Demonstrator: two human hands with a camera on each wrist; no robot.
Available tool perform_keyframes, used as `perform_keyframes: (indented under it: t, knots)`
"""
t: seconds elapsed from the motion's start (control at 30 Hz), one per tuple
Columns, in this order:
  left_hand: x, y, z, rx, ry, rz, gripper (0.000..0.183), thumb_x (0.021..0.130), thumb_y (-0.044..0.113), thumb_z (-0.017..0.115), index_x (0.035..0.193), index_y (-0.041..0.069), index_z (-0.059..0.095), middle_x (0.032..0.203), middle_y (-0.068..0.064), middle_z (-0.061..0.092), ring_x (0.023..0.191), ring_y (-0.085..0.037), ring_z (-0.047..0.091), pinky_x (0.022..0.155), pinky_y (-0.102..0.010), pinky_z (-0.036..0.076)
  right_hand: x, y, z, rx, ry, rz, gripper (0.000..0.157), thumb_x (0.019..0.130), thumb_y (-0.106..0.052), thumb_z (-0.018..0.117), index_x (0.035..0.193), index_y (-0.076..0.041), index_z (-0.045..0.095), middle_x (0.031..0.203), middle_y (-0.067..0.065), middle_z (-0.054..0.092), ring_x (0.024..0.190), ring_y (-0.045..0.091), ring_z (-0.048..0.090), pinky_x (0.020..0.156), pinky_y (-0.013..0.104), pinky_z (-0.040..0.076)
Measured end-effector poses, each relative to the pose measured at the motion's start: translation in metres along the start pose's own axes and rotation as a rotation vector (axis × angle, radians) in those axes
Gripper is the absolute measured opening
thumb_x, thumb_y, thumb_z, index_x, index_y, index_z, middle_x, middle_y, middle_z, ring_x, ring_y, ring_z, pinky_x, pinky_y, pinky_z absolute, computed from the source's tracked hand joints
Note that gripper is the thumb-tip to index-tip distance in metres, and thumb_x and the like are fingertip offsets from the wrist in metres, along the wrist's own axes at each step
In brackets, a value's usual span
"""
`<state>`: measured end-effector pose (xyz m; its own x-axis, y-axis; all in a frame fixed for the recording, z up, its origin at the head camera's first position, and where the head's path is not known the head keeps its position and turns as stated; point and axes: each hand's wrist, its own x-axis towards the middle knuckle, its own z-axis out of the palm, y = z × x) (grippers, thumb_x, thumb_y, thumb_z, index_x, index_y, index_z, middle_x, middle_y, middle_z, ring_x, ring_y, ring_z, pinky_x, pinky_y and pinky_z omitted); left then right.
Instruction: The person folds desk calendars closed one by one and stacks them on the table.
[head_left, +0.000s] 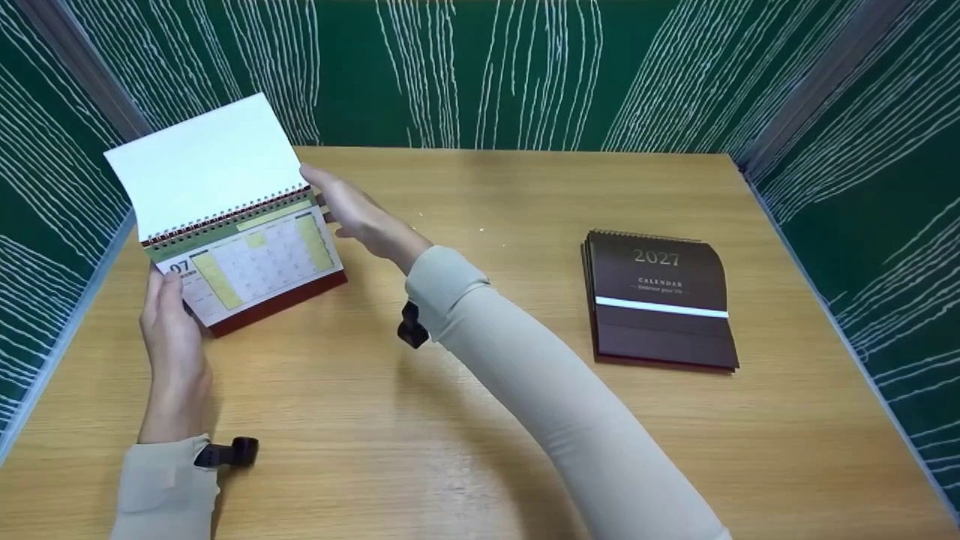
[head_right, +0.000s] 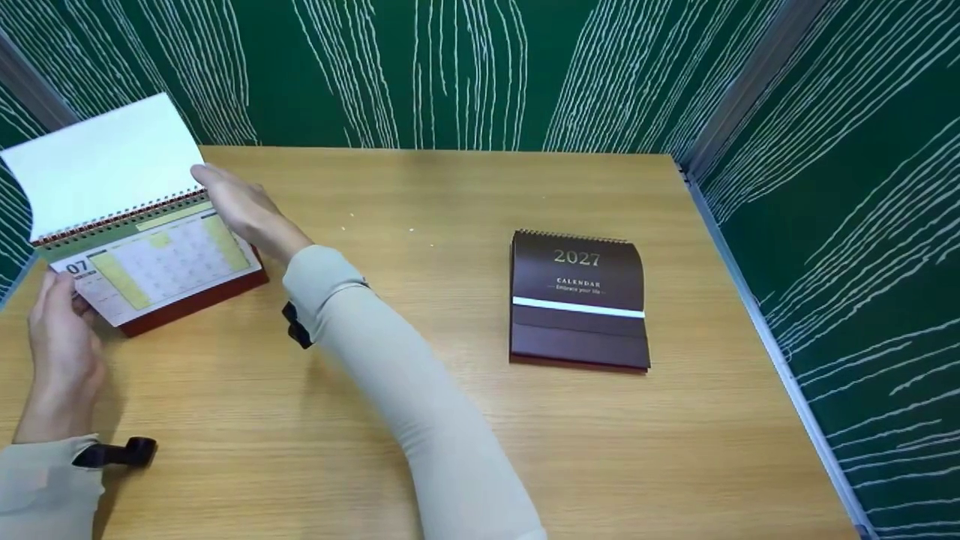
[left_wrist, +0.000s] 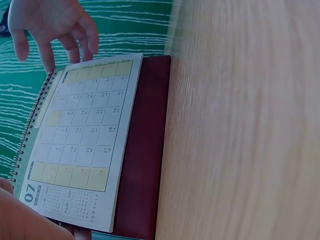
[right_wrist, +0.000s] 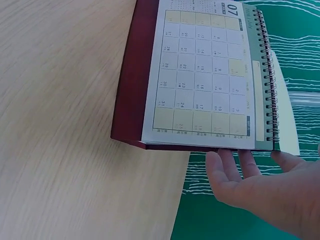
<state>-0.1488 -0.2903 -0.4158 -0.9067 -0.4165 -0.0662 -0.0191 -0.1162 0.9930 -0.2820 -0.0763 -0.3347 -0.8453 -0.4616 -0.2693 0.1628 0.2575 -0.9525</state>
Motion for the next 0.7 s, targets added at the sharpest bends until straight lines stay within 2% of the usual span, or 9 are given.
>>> perform_keyframes:
  t: [0.43,0.7]
  knots:
    - [-0.002,0.004,0.002,0.043,0.018,-0.012,0.051,0.115,0.042,0.021,0.165,0.045,0.032,0.167,0.009,0.034,0.154,-0.005,0.019,0.128,-0.028,0.006,-0.007,-0.005,-0.005,-0.07,-0.03,-0.03,0.06,0.112,-0.06,0.024,0.156,-0.029,0.049,0.143,0.002,0.054,0.134,0.027,0.05,0.113,0.049,0.042]
    - [0.002,-0.001,0.0,-0.01,0.041,-0.002,0.05,0.116,0.043,0.022,0.162,0.043,0.04,0.155,0.007,0.045,0.147,-0.013,0.033,0.12,-0.026,0.02,-0.011,-0.008,-0.006,-0.051,-0.038,-0.017,0.06,0.112,-0.06,0.025,0.158,-0.03,0.047,0.151,0.004,0.052,0.139,0.031,0.049,0.114,0.048,0.042]
